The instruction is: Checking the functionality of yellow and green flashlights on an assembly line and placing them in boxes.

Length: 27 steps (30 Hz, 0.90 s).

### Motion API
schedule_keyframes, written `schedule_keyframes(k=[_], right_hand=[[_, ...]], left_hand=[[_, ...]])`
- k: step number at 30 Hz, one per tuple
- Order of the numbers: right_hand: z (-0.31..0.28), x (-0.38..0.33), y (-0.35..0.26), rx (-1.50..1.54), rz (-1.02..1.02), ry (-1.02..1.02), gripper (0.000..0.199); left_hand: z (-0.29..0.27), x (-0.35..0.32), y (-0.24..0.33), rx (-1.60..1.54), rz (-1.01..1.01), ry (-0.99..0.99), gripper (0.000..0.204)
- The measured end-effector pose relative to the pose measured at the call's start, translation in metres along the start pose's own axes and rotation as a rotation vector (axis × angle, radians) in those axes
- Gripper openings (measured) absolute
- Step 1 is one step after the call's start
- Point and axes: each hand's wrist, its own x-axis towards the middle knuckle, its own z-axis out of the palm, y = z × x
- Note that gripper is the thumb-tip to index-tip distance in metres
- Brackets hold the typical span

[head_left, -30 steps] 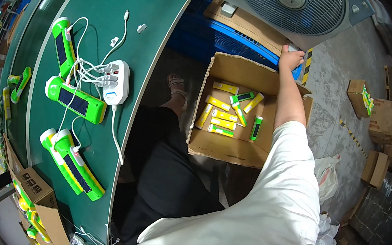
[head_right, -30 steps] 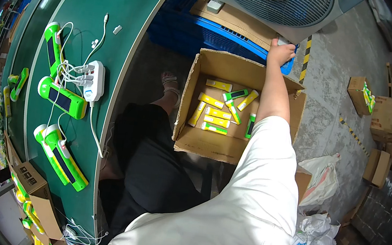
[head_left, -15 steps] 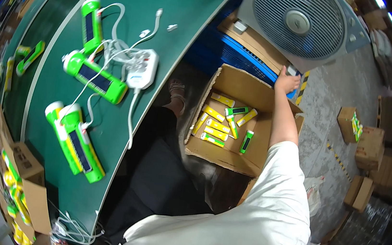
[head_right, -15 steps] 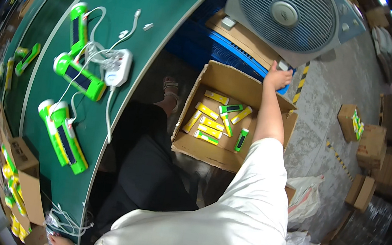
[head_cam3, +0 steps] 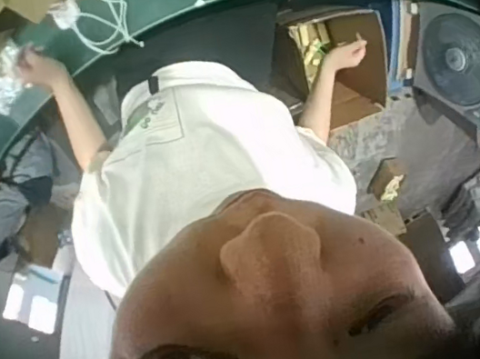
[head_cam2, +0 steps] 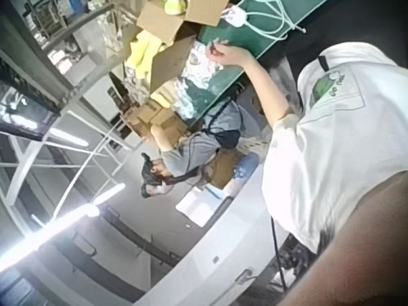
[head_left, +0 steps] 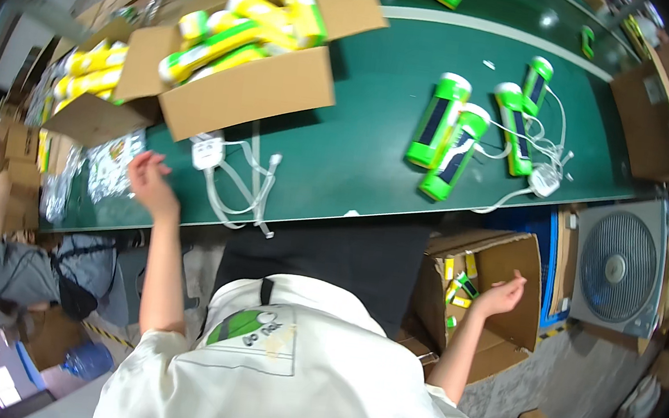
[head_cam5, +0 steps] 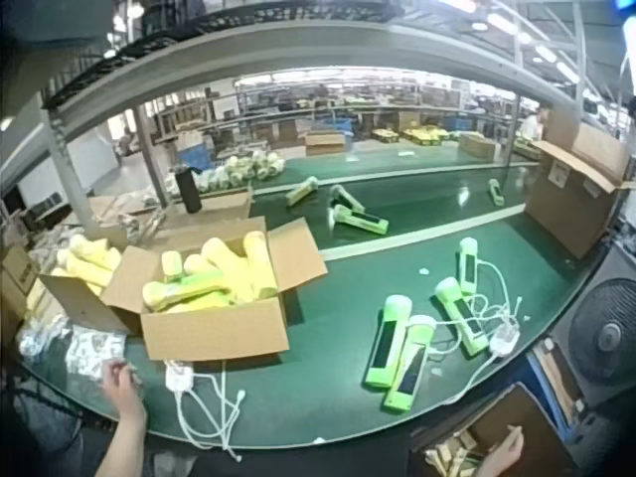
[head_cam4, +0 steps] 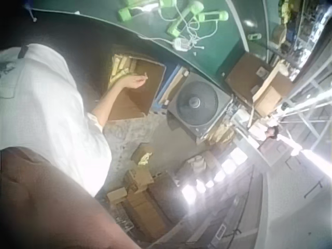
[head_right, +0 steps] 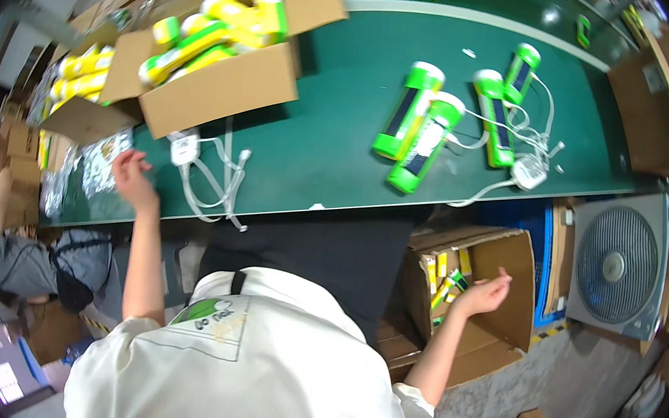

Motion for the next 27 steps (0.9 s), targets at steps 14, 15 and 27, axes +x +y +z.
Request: schedule_keyframes(k=[14,15,27], right_hand=[[0.104,-0.229,-0.197,-0.009,-0.368,-0.806,0.014],[0.116,-0.236,-0.22,-0.05,-0.45,-0.894,0.013],[0.191,-0.218,-0.292,-0.005,-0.488,-0.937,0.031]], left_hand=[[0.003,-0.001,0.038,-0.122,0.231,-0.598,0.003],[0.002,-0.002,0.037,-0.064,0.278,-0.675,0.004],[0.067,-0.037,0.067,0.496,0.912,-1.016,0.032]])
